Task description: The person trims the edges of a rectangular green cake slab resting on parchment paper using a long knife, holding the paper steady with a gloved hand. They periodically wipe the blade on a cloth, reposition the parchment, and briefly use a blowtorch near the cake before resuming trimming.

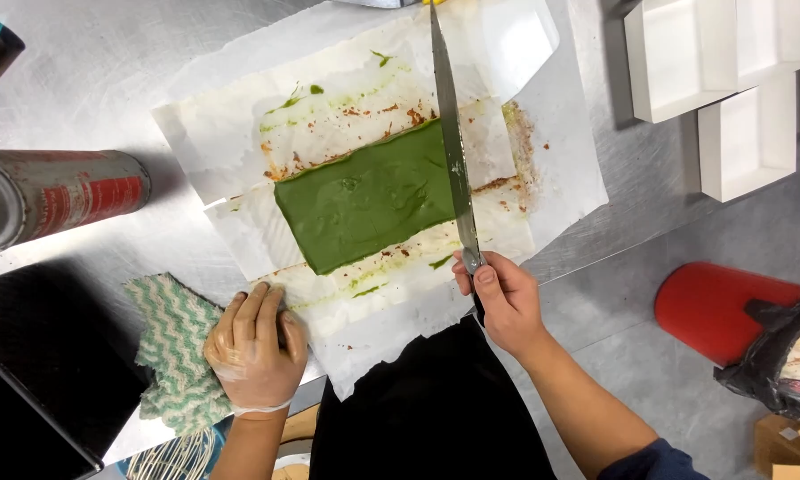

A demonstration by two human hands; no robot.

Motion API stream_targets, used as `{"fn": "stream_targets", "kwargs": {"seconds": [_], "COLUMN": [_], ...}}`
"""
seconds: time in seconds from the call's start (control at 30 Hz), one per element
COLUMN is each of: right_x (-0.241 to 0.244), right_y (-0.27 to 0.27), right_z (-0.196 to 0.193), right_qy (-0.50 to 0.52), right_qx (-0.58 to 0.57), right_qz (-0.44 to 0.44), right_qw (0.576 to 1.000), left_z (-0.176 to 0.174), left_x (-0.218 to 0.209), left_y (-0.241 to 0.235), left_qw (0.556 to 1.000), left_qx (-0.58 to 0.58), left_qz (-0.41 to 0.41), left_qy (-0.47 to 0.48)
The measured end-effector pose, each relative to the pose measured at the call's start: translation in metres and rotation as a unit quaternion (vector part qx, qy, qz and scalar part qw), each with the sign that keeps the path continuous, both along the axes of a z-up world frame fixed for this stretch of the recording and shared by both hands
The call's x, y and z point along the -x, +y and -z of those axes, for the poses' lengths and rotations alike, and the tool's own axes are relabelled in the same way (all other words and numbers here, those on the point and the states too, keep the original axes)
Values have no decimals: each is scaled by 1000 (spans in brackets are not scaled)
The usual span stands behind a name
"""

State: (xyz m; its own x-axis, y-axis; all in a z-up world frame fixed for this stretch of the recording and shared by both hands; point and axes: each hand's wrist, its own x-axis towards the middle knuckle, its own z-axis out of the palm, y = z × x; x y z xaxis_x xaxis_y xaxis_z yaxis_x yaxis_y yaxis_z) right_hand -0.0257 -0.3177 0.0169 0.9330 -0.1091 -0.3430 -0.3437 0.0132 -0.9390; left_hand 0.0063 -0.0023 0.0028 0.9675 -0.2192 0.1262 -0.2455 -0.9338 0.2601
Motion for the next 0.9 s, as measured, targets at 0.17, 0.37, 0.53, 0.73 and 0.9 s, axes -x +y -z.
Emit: {"fn": "stream_targets", "kwargs": {"seconds": [0.17,0.37,0.53,0.73,0.9], "right_x": [-3,-2,-2,-3,-3], "right_y": [0,-1,0,-1,0], "right_z": [-1,-1,-1,0,0], "right_qy": [1,1,-2,-4,0], "right_qx": [4,1,2,3,-7], "right_qz": [-4,-9,-10,-13,-8], "right_qw": [1000,1000,1000,1000,1000], "left_z": [1,0,0,1,0], "left_x": [1,0,1,0,0], "left_y": [0,0,0,0,1], "left_qw": [1000,1000,1000,1000,1000], "left_qx": [-8,-5,-9,-3,3], "left_qz": [-3,-1,-1,0,2], "left_qy": [3,4,4,3,4]}}
